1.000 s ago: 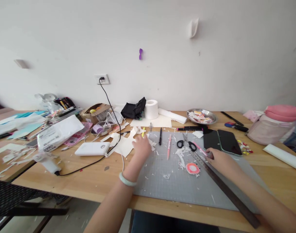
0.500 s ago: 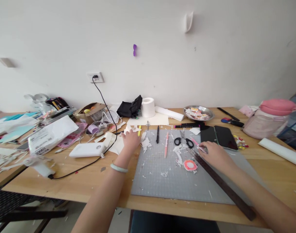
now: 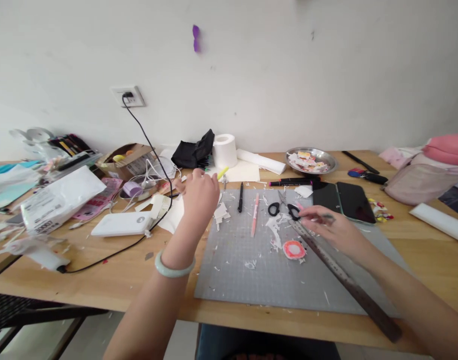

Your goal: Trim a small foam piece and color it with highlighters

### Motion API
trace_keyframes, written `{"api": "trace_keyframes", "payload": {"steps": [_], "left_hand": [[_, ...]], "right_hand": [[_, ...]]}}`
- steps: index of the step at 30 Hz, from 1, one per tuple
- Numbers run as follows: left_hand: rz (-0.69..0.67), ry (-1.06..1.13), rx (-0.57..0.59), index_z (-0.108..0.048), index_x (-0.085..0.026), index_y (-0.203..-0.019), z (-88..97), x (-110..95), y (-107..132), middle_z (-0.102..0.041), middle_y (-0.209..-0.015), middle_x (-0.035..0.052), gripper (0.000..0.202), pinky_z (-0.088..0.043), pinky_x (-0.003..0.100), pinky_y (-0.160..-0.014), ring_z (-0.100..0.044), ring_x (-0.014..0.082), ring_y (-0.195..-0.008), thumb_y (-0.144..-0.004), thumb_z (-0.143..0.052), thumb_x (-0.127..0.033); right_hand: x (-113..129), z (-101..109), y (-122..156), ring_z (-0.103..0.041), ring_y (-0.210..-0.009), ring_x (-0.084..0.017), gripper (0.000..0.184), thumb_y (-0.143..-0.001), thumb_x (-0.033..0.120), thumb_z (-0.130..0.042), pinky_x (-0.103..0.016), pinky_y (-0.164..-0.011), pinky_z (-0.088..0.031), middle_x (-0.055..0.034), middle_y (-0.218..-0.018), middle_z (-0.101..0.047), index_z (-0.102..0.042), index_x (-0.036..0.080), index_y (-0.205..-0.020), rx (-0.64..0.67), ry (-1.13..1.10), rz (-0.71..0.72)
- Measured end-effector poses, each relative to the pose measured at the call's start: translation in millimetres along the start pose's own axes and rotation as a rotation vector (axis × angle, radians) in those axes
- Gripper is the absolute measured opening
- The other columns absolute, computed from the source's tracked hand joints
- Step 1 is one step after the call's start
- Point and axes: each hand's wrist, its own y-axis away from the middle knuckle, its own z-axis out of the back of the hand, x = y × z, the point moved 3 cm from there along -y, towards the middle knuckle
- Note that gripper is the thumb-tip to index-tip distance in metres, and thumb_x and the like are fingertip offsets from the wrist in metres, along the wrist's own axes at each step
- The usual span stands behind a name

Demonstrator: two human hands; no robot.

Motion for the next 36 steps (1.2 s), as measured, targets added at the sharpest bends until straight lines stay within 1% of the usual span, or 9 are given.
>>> {"api": "trace_keyframes", "payload": {"steps": [4,9,13,17,19,23,26,29,36], "left_hand": [[-0.133,-0.048,0.064,-0.06,-0.013,-0.084,15.6,-51.5,18.0,-0.064,-0.075,0.0087,0.043,-0.038,0.046,-0.085,-0.061,0.0247,-0.077,-0.096,-0.031,-0.043],[-0.545,0.238,0.377,-0.052,-0.016,-0.106,-2.3,-98.5,49.9,-0.067,-0.079,0.0044,0.027,-0.046,0.033,-0.071,-0.064,0.0191,-0.07,-0.097,-0.035,-0.034],[-0.517,0.447,0.545,-0.046,-0.023,-0.117,-19.0,-106.3,54.6,-0.068,-0.094,0.0026,0.025,-0.047,0.026,-0.065,-0.065,0.0174,-0.082,-0.095,-0.034,-0.023],[-0.301,0.575,0.684,-0.048,-0.02,-0.1,-26.0,-106.8,44.7,-0.062,-0.067,-0.0025,0.029,-0.037,0.023,-0.044,-0.059,0.0155,-0.055,-0.087,-0.045,-0.046],[-0.224,0.645,0.792,-0.049,-0.021,-0.089,-29.7,-104.9,39.3,-0.055,-0.056,-0.0056,0.035,-0.031,0.022,-0.039,-0.052,0.0132,-0.047,-0.084,-0.045,-0.055],[-0.124,0.594,0.734,-0.047,-0.023,-0.092,-44.4,-96.1,33.8,-0.047,-0.048,-0.0085,0.043,-0.031,0.022,-0.042,-0.049,0.0134,-0.045,-0.08,-0.044,-0.064],[-0.403,0.411,0.806,-0.049,-0.023,-0.097,-65.7,-103.2,50.0,-0.06,-0.066,-0.0026,0.059,-0.04,0.026,-0.049,-0.06,0.0197,-0.059,-0.064,-0.058,-0.071],[-0.608,0.336,0.76,-0.05,-0.02,-0.089,-82.7,-110.9,67.2,-0.064,-0.086,0.004,0.057,-0.048,0.032,-0.066,-0.062,0.0246,-0.08,-0.058,-0.068,-0.066],[-0.715,0.382,0.73,-0.051,-0.021,-0.08,-96.0,-109.6,72.2,-0.061,-0.078,0.0017,0.029,-0.047,0.033,-0.065,-0.06,0.0229,-0.077,-0.074,-0.062,-0.047]], "right_hand": [[20.0,-26.7,3.0,-0.047,-0.051,-0.009,0.055,-0.078,0.064,-0.046,-0.024,-0.052,-0.041,-0.0004,-0.068,-0.057,-0.061,0.017,-0.101,0.321,-0.514,-0.234],[22.9,-36.5,-8.0,-0.036,-0.041,-0.006,0.05,-0.077,0.062,-0.05,-0.02,-0.039,-0.03,0.0046,-0.056,-0.049,-0.061,0.019,-0.1,0.271,-0.882,-0.313],[14.8,-33.0,-12.0,-0.048,-0.05,-0.008,0.033,-0.077,0.047,-0.057,-0.021,-0.045,-0.038,0.0018,-0.06,-0.055,-0.065,0.018,-0.091,0.109,-0.805,-0.2],[6.9,-21.5,-9.4,-0.051,-0.048,-0.011,0.031,-0.077,0.046,-0.055,-0.024,-0.042,-0.041,-0.0007,-0.057,-0.059,-0.068,0.018,-0.08,0.046,-0.781,-0.176],[-0.6,-4.2,-10.3,-0.049,-0.042,-0.01,0.026,-0.074,0.043,-0.057,-0.023,-0.038,-0.039,0.0007,-0.048,-0.055,-0.066,0.02,-0.067,-0.11,-0.809,-0.175],[-24.3,25.4,-8.2,-0.049,-0.04,-0.01,0.023,-0.073,0.039,-0.059,-0.02,-0.034,-0.036,0.0009,-0.043,-0.054,-0.062,0.021,-0.058,-0.416,-0.767,-0.163],[-38.2,14.3,-0.2,-0.053,-0.043,-0.012,0.025,-0.077,0.044,-0.058,-0.022,-0.034,-0.039,-0.0005,-0.05,-0.058,-0.065,0.02,-0.072,-0.186,-0.649,-0.167],[-42.0,-2.5,10.9,-0.049,-0.04,-0.01,0.018,-0.079,0.039,-0.058,-0.022,-0.035,-0.039,0.0006,-0.054,-0.059,-0.062,0.022,-0.076,-0.004,-0.443,-0.099],[-24.4,-15.5,13.3,-0.058,-0.05,-0.009,0.008,-0.077,0.022,-0.057,-0.02,-0.048,-0.045,0.0022,-0.059,-0.062,-0.051,0.022,-0.072,0.108,0.138,0.336]]}}
